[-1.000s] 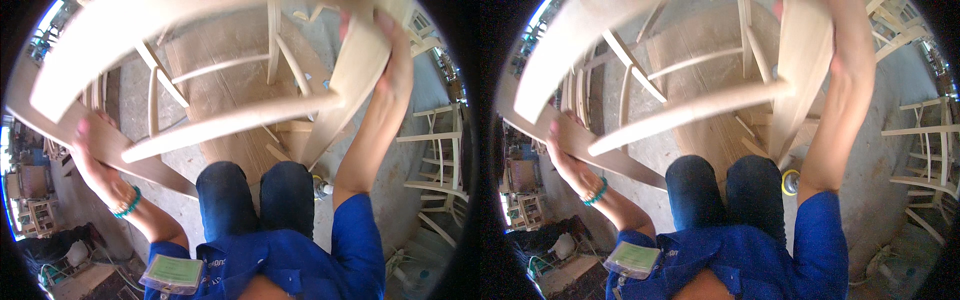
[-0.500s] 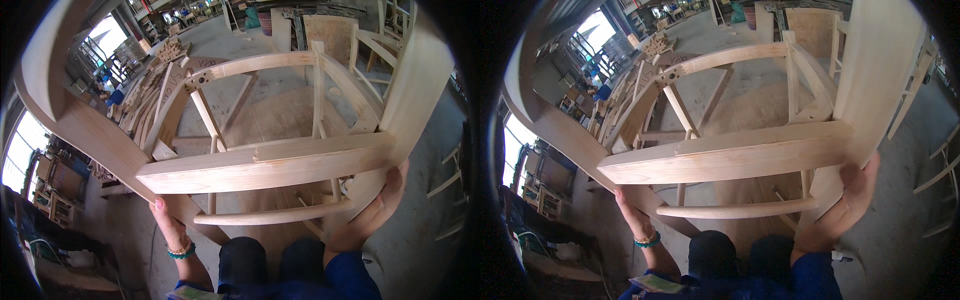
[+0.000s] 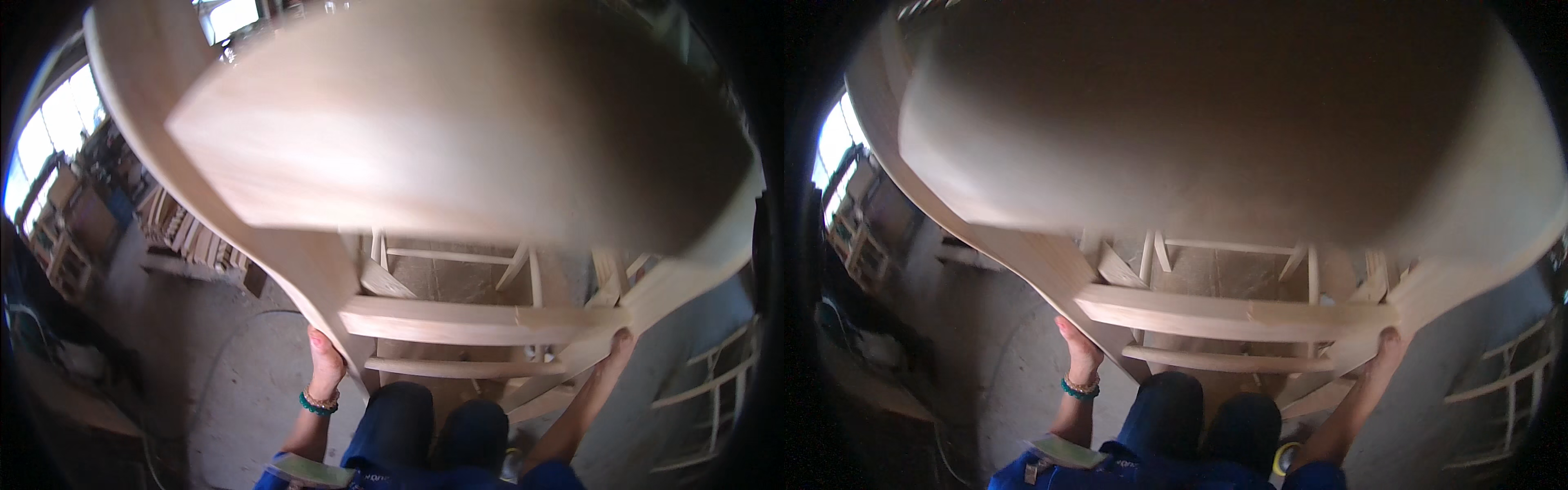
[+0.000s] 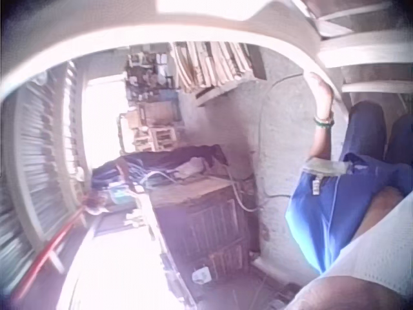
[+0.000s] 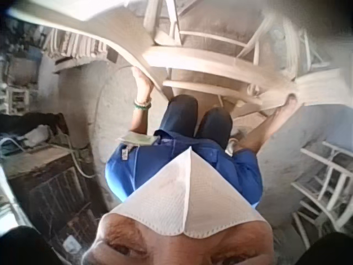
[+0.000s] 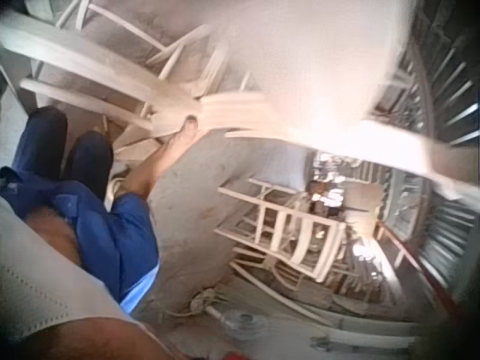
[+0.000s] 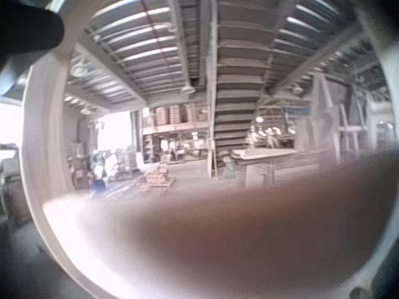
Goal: The person kneels on the floor and sands a wooden chair frame using a handheld power sander. They then apply a liquid finish to the chair's surfaces using a white cloth, wiping the wood to coat it evenly.
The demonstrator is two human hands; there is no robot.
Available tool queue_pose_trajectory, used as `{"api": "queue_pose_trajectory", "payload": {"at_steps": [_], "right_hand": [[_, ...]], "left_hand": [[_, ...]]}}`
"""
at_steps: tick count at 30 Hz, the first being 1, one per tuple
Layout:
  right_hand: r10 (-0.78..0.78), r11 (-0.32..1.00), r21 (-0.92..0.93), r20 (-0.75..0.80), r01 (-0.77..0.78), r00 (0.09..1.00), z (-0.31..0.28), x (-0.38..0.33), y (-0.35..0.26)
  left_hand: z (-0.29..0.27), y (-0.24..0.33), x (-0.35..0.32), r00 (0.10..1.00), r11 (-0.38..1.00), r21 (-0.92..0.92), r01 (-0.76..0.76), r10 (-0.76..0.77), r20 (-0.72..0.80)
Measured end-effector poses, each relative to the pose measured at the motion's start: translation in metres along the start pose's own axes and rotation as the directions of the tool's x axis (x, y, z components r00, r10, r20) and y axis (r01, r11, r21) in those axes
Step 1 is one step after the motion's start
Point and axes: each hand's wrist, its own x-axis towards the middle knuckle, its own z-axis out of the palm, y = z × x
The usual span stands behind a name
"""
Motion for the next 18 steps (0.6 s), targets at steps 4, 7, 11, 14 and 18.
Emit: {"api": "queue_pose_trajectory", "payload": {"at_steps": [4,7,11,14,18], "right_hand": [[0.138,0.989,0.055,0.026,-0.139,0.99,-0.047,0.017,0.025],[0.118,0.99,0.071,0.056,-0.122,0.991,-0.046,0.028,0.018],[0.119,0.988,0.067,0.22,-0.137,0.968,0.006,0.036,-0.006],[0.155,0.984,0.046,0.239,-0.17,0.959,0.024,0.026,-0.006],[0.057,0.998,-0.045,0.212,-0.049,0.976,0.022,0.014,-0.023]], "left_hand": [[0.029,-0.013,0.028,0.982,0.986,-0.06,0.155,-0.16,-0.095],[0.017,-0.005,0.103,0.999,0.95,0.309,-0.037,0.03,0.029],[-0.007,0.014,0.23,0.644,0.193,0.948,-0.251,0.765,0.014],[-0.051,0.02,0.295,0.997,0.626,0.776,-0.075,0.071,0.039],[-0.03,-0.006,0.318,0.949,0.748,0.655,0.103,-0.272,0.161]]}}
